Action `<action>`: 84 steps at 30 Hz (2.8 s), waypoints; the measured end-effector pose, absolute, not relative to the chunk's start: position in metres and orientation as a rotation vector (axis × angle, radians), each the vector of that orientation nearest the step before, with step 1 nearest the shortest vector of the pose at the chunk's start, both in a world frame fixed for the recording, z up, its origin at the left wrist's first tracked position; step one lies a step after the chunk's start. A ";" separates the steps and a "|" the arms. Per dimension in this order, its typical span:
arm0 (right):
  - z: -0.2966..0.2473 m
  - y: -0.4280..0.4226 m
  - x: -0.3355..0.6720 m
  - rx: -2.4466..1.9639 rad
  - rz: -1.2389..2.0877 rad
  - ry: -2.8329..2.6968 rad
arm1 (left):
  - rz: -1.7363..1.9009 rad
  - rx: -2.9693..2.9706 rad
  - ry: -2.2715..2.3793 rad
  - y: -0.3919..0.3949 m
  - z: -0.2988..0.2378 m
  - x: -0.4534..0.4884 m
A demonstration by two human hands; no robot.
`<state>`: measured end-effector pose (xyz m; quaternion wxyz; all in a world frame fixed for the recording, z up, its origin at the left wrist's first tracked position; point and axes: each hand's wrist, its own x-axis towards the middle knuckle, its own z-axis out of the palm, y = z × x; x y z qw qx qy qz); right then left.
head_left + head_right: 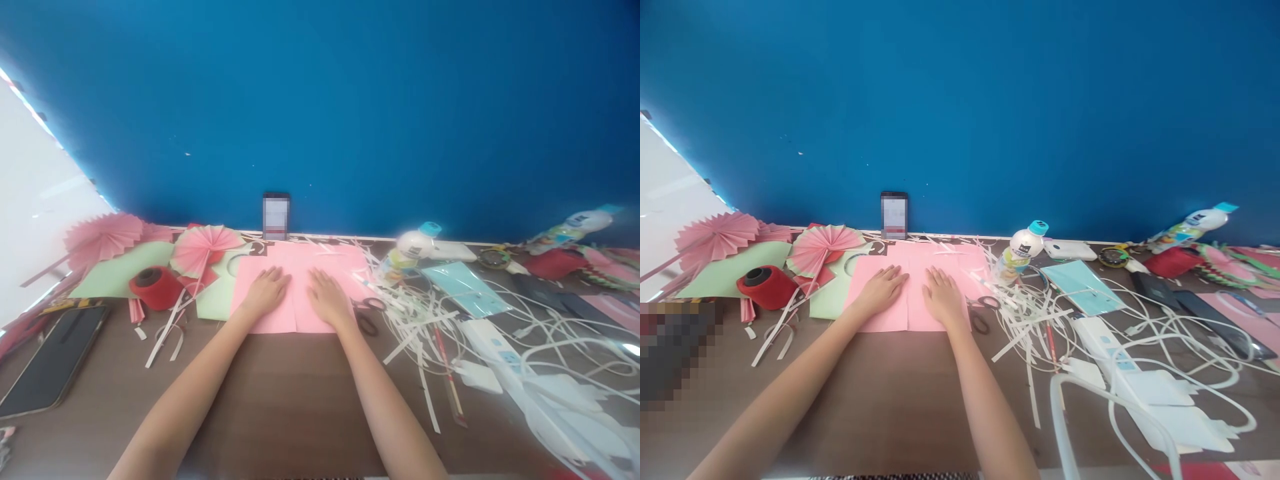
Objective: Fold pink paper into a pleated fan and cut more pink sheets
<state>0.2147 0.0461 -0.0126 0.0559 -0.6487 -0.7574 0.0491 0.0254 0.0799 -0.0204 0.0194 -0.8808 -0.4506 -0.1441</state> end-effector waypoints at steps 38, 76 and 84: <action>-0.013 0.049 0.221 -1.913 0.226 -2.354 | -0.396 -2.793 -1.514 0.078 -0.033 0.010; 0.005 0.029 0.216 -1.701 -0.117 -2.296 | -1.158 -2.453 -1.763 0.068 -0.010 -0.021; 0.014 0.030 0.222 -1.940 -0.051 -2.056 | -0.781 -2.018 -2.372 0.068 -0.004 -0.044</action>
